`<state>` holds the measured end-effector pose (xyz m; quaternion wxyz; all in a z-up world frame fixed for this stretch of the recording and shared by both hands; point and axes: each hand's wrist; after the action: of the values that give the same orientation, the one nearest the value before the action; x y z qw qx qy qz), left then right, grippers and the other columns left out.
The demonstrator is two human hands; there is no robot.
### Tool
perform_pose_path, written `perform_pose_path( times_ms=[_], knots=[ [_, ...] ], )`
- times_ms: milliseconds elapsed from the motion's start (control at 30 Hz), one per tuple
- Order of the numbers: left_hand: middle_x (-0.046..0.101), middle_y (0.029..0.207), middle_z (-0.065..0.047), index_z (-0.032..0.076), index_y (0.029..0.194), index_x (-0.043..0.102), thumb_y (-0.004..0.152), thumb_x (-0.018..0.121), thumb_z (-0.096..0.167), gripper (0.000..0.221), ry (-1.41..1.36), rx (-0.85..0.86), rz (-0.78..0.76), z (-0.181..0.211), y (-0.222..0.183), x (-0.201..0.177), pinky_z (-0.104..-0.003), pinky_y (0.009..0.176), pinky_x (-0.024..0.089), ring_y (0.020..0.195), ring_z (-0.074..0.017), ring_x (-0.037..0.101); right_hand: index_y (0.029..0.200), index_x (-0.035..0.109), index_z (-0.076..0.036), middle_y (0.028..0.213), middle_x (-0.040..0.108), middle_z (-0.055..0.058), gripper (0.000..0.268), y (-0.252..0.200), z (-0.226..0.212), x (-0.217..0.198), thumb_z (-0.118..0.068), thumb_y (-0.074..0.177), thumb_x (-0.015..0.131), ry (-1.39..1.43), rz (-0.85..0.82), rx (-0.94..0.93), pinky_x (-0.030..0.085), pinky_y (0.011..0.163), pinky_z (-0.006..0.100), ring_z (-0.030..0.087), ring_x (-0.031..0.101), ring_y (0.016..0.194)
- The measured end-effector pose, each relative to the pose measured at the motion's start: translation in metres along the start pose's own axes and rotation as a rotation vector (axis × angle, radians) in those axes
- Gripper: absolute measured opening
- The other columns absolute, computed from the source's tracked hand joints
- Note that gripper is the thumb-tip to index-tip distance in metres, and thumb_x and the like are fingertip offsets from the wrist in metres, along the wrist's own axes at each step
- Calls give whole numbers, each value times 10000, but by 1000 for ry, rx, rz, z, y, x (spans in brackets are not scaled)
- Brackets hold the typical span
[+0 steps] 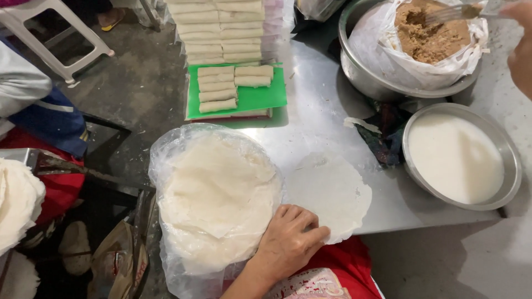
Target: A person is manually preparing spring rolls by peeling wrappers, adding meat filling with a fork, and rolling them up.
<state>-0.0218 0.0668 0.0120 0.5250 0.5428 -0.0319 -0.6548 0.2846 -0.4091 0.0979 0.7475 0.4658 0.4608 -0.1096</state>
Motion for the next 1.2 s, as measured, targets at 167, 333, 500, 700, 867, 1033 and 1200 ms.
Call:
perform_pose_path(
  times_ms=[167, 333, 500, 700, 867, 1033, 1200],
  knots=[
    [562, 885, -60, 126, 847, 631, 957, 702, 46, 153, 11, 1, 3, 0, 1, -1, -381, 731, 380, 783, -251, 509, 1413, 846, -2, 1138, 688, 256, 573, 32, -32, 3, 196, 927, 616, -277, -178, 294, 552, 743, 421, 354, 647, 938],
    [567, 893, -65, 123, 857, 643, 956, 709, 48, 141, 10, -2, 3, -1, 0, 1, -391, 742, 394, 790, -256, 516, 1296, 849, -60, 906, 671, 102, 247, 30, -20, 20, -23, 1140, 662, -82, -158, 290, 442, 638, 335, 208, 563, 756],
    [562, 887, -63, 123, 851, 640, 972, 696, 63, 146, 9, -2, -8, 0, 2, 0, -387, 735, 386, 780, -257, 514, 1210, 768, 29, 703, 502, 118, 96, 37, -35, 12, -28, 1270, 719, 288, -231, 529, 215, 416, 349, 171, 307, 508],
    [557, 892, -58, 128, 860, 646, 973, 694, 62, 139, 3, -4, -13, -1, 3, 1, -394, 744, 389, 793, -260, 517, 1291, 759, -7, 873, 635, 196, 91, 19, -12, 22, -88, 1272, 721, 341, -255, 659, 256, 382, 368, 203, 381, 523],
    [540, 890, -61, 129, 848, 626, 959, 672, 38, 151, 21, -1, -21, 0, 4, -1, -392, 737, 382, 782, -258, 507, 1375, 719, -104, 974, 627, 122, 201, 15, -23, -7, -235, 1246, 636, 342, -337, 790, 424, 722, 389, 253, 512, 787],
    [541, 892, -65, 127, 855, 625, 961, 657, 27, 149, 5, -2, -28, 0, 4, 0, -393, 731, 383, 778, -258, 504, 1396, 775, -76, 977, 637, 135, 168, -27, 34, 37, -64, 1262, 676, 307, -158, 633, 319, 507, 350, 194, 477, 667],
    [543, 887, -57, 131, 866, 630, 950, 665, 29, 137, 8, -13, -38, 0, 4, -1, -393, 730, 386, 777, -257, 509, 1449, 785, 47, 1173, 677, 178, 281, -43, 58, 61, 145, 1306, 563, 239, -9, 347, 299, 568, 364, 202, 401, 660]
  ],
)
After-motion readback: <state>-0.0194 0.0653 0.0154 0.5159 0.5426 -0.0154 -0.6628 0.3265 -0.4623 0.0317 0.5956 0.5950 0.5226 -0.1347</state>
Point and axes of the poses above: each hand's wrist, its own y-axis towards the middle knuckle, its own x-axis out of the palm, z = x × y
